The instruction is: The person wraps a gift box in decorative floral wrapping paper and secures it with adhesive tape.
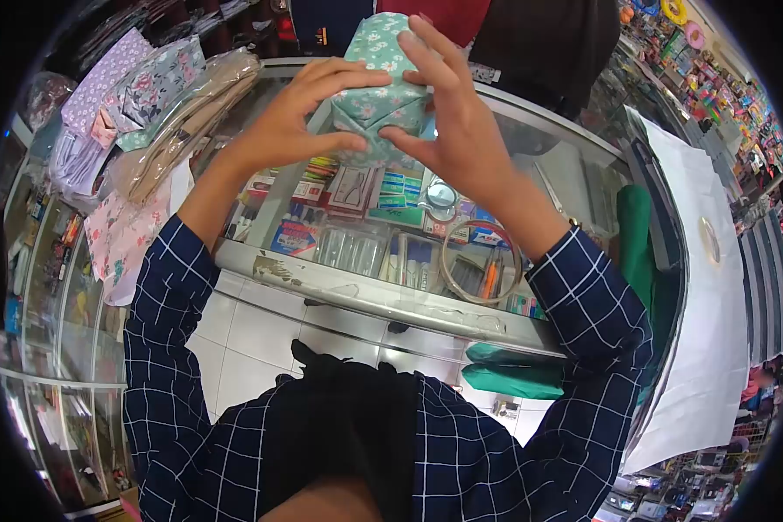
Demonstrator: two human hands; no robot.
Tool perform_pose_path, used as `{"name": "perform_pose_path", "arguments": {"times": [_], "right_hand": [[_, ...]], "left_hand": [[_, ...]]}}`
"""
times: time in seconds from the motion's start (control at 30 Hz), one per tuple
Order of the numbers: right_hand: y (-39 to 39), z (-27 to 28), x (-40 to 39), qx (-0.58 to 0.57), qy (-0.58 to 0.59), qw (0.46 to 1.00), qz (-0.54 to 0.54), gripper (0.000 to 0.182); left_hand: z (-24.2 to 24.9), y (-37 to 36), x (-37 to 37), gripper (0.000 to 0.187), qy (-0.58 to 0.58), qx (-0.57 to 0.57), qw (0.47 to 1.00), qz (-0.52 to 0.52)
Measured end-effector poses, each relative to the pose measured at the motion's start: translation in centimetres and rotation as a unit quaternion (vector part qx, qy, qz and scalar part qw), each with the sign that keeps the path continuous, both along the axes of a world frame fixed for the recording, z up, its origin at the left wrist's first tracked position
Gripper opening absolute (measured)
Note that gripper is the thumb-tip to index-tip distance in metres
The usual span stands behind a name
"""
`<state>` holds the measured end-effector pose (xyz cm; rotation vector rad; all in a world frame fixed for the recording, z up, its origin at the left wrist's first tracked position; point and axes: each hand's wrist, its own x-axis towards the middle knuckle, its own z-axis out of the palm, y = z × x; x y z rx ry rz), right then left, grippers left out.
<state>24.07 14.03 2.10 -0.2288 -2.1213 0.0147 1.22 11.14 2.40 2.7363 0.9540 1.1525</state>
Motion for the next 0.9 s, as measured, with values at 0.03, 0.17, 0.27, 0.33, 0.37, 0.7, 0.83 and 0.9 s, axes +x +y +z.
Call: {"name": "perform_pose_path", "arguments": {"times": [0.03, 0.17, 0.27, 0.33, 0.37, 0.7, 0.83, 0.9], "right_hand": [[0.0, -0.2, -0.2, -0.006, 0.011, 1.000, 0.004, 0.094], [-0.5, 0.8, 0.3, 0.008, 0.019, 0.999, 0.031, 0.076], [-3.1, 3.0, 1.2, 0.017, -0.016, 1.000, 0.020, 0.040], [-5.3, 3.8, 1.2, -0.262, -0.103, 0.957, 0.076, 0.026], [-6.0, 3.9, 1.1, -0.393, -0.142, 0.903, 0.102, 0.020], [-2.8, 0.9, -2.0, -0.522, -0.205, 0.814, 0.151, 0.016], [-3.4, 0.7, -3.9, -0.532, -0.244, 0.795, 0.157, 0.016], [-3.6, 1.1, -5.0, -0.521, -0.284, 0.795, 0.130, 0.019]], "left_hand": [[0.0, 0.1, 0.3, 0.059, -0.006, 0.012, 1.000, 0.003], [-0.2, 0.8, 0.8, 0.050, -0.038, 0.037, 0.998, -0.015], [-0.1, 1.3, 0.8, 0.044, -0.038, 0.054, 0.998, -0.018], [0.4, 1.5, 0.8, 0.042, -0.040, 0.040, 0.998, -0.034], [0.6, 1.6, 0.7, 0.040, -0.040, 0.033, 0.998, -0.043], [3.1, 3.1, 0.8, 0.033, 0.015, -0.030, 0.998, -0.054], [3.1, 3.3, 0.7, 0.033, 0.013, -0.035, 0.998, -0.058], [3.1, 4.0, 0.6, 0.033, 0.008, -0.041, 0.995, -0.086]]}}
